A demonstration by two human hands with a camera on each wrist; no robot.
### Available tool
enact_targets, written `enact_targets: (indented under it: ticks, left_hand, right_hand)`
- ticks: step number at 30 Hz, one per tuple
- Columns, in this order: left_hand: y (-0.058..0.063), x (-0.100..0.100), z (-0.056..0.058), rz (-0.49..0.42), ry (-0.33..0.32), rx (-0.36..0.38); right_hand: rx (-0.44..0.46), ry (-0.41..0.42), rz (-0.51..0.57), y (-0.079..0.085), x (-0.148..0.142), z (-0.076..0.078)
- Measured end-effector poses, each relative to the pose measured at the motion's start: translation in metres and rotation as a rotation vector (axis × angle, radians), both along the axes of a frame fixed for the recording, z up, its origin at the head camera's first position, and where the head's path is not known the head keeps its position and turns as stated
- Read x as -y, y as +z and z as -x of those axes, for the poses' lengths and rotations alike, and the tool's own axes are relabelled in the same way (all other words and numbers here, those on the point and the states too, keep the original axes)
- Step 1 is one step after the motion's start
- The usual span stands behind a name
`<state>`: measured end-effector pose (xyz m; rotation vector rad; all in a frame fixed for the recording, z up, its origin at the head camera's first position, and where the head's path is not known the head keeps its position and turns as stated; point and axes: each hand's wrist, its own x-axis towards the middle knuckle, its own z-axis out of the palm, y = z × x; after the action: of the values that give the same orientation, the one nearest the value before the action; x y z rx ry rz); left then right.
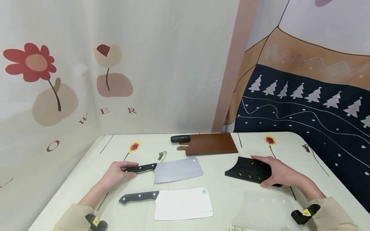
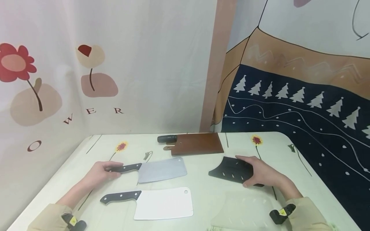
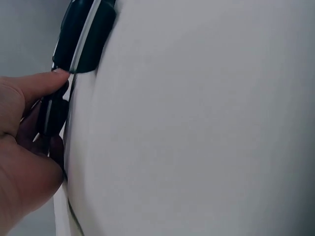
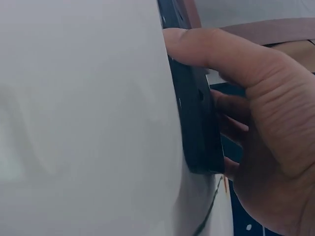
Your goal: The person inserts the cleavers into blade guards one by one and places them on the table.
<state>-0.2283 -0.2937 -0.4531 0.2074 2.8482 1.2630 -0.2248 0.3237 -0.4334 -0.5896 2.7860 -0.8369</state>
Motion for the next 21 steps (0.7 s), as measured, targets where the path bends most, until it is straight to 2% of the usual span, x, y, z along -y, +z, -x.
enact_targets:
  ticks: [5, 9, 13, 21]
  left_hand:
    - [0.005, 0.003, 0.000, -0.012, -0.003, 0.028]
    - [0.008, 0.003, 0.000, -0.036, -0.040, 0.060]
    - [0.011, 0.001, -0.001, -0.056, -0.060, 0.078]
    - [0.016, -0.007, 0.001, -0.063, -0.041, 0.091]
  right_hand:
    - [-0.029, 0.022, -0.002, 0.002, 0.000, 0.000]
    - [-0.043, 0.013, -0.001, 0.004, -0.002, -0.002]
    - [-0.094, 0.019, 0.012, 0.006, -0.003, -0.003]
    - [-0.173, 0.010, -0.012, 0.011, 0.000, -0.002]
